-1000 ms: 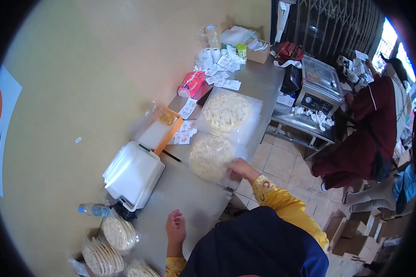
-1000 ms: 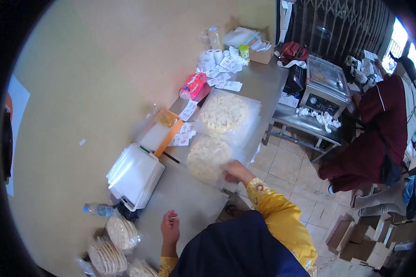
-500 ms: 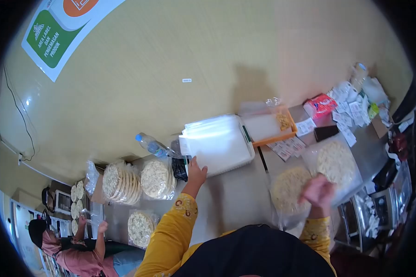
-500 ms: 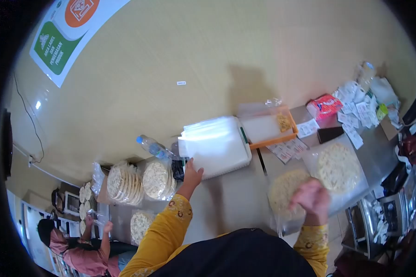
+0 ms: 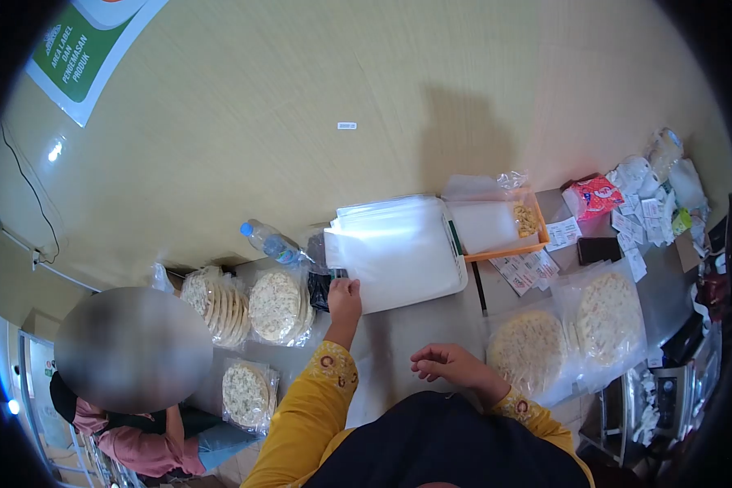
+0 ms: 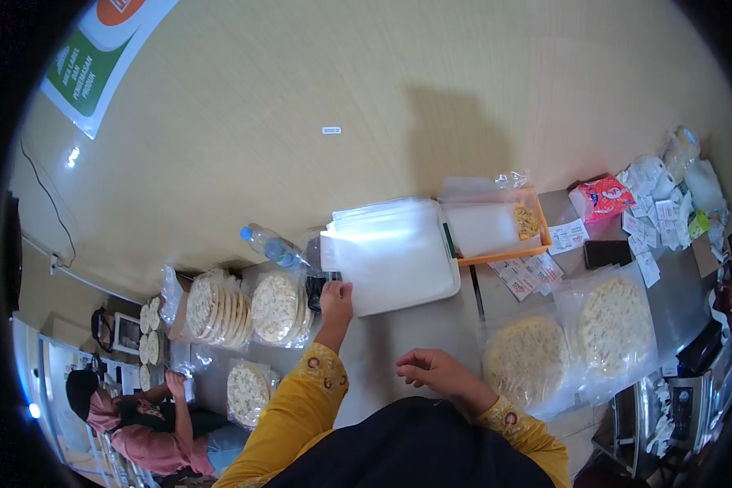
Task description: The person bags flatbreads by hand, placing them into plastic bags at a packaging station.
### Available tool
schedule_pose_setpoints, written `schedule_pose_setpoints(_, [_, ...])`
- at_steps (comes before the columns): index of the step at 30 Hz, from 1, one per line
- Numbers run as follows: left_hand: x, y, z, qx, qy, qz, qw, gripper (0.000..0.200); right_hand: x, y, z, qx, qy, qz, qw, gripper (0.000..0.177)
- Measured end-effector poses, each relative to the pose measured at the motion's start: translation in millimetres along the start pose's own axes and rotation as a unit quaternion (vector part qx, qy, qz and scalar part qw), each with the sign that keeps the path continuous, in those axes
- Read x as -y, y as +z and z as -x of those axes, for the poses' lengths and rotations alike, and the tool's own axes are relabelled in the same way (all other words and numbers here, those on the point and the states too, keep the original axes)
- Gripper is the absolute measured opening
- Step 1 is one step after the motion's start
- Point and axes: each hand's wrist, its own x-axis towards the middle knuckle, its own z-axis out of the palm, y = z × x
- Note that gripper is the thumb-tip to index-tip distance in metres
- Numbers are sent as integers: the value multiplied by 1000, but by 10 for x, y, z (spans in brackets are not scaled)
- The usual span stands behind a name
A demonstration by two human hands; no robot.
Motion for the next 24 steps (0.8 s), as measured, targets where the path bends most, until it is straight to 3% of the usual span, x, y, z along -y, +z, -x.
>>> schedule_pose_setpoints(2, [13,-66,-61,-12,5,12,1000,19,-55,-51,98,-19,12,-6,1000,30])
schedule_pose_setpoints(5, [-235,-372,-86,22,-139,82,987,24,-98,-100,235,-61,7,0,998,29])
schedule_pose_setpoints(7, [-169,-448,-83,8,-142,227,964,24,-124,-122,281,-101,5,-30,994,33])
schedule_pose_setpoints(9, [-278,-600,5,10,-174,381,908,22,-213,-149,254,-149,7,-104,983,40])
schedule_pose_setpoints(11, [-649,-981,229,30,-235,535,811,18,-386,-184,156,-204,-35,-130,970,52])
schedule_pose_setpoints(12, [-710,-1080,350,42,-238,559,793,16,-462,-208,95,-231,-57,-142,961,58])
schedule_pose_setpoints(15, [-763,-1334,889,79,-238,616,747,14,-624,-249,-28,-204,-4,-231,951,72])
schedule_pose_setpoints(16, [-770,-1413,1093,93,-236,626,737,15,-669,-251,-31,-92,-24,-299,950,73])
schedule_pose_setpoints(18, [-726,-1549,1479,122,-244,631,726,15,-754,-266,3,135,-60,-415,898,74])
schedule_pose_setpoints(21, [-550,-1713,2017,144,-273,617,724,14,-914,-190,37,16,-2,-525,851,70])
schedule_pose_setpoints(24, [-266,-1805,2547,105,-295,612,726,14,-967,2,221,42,-1,-301,953,68])
